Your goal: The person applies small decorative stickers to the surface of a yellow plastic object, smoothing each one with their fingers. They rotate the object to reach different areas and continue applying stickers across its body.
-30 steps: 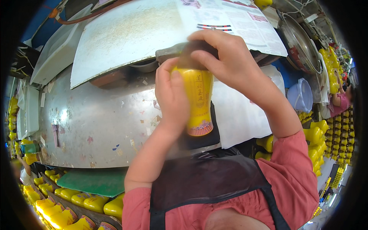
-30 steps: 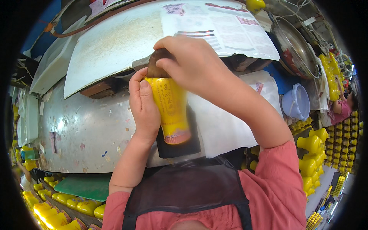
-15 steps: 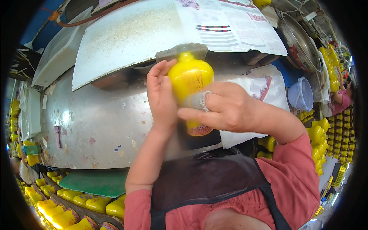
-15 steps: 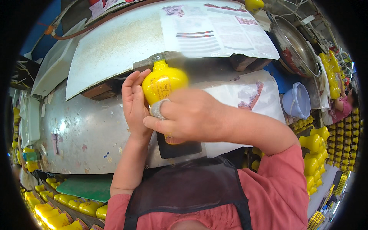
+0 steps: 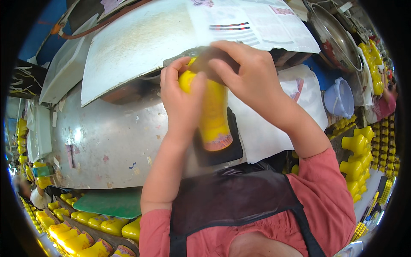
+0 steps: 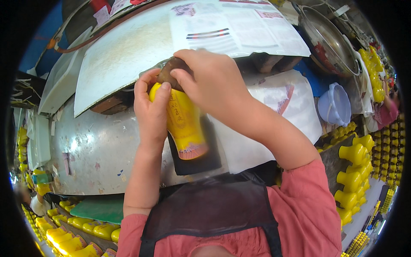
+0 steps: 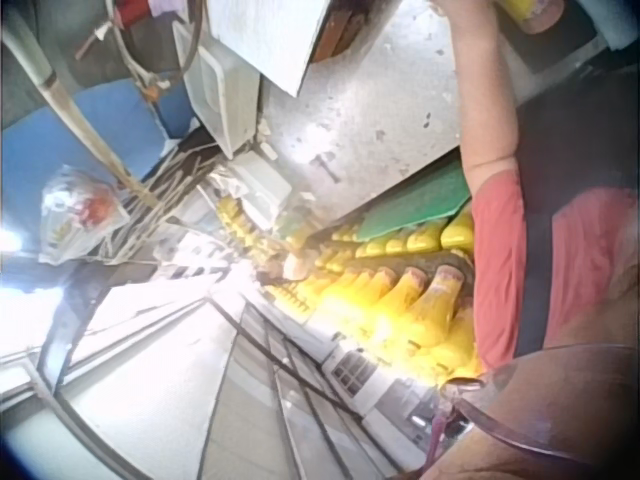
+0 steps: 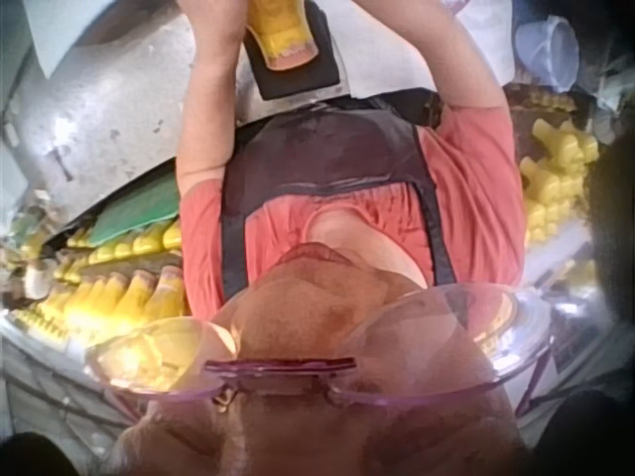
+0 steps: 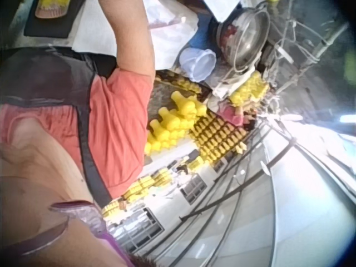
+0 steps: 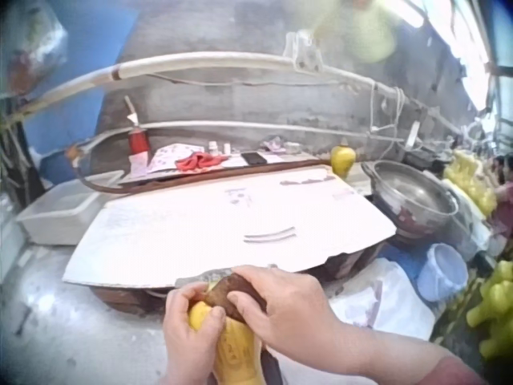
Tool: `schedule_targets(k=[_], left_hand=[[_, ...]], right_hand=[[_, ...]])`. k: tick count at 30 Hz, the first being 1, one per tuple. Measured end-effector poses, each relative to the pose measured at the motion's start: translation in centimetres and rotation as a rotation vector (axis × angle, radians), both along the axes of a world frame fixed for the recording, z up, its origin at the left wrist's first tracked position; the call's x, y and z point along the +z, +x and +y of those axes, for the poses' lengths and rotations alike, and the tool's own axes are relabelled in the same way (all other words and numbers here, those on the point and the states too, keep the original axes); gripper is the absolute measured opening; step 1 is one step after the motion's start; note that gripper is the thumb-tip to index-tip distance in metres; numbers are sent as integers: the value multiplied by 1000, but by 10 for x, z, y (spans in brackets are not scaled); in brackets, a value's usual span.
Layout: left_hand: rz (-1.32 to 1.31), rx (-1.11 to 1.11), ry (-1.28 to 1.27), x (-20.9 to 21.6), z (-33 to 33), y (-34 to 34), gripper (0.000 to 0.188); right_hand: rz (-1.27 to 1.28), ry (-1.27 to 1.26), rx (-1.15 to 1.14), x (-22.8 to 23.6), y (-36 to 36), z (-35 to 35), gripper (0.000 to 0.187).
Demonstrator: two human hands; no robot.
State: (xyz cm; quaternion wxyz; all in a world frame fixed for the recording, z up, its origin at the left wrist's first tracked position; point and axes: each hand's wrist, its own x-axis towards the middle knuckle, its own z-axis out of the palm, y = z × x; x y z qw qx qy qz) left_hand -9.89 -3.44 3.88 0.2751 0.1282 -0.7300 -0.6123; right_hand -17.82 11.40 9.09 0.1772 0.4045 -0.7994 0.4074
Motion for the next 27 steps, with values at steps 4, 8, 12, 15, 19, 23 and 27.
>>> schedule_targets(k=[4, 8, 12, 15, 19, 23, 27], left_hand=[[-33, -10, 117, 4, 0, -4, 31], [15, -96, 440, 6, -3, 1, 23], [6, -135, 549, 7, -9, 5, 23], [45, -185, 601, 8, -14, 4, 22], [56, -235, 644, 9, -20, 7, 25], [69, -252, 462, 6, -17, 18, 29], [154, -137, -219, -8, -9, 19, 32]], right_hand=[[204, 151, -24, 7, -21, 0, 20], [375, 183, 7, 4, 4, 11, 20], [579, 48, 378, -15, 43, 17, 28], [598, 218, 429, -18, 63, 25, 36], [516, 349, 433, -9, 84, 17, 22], [472, 436, 576, -8, 97, 13, 11], [466, 150, 336, -23, 80, 26, 12]])
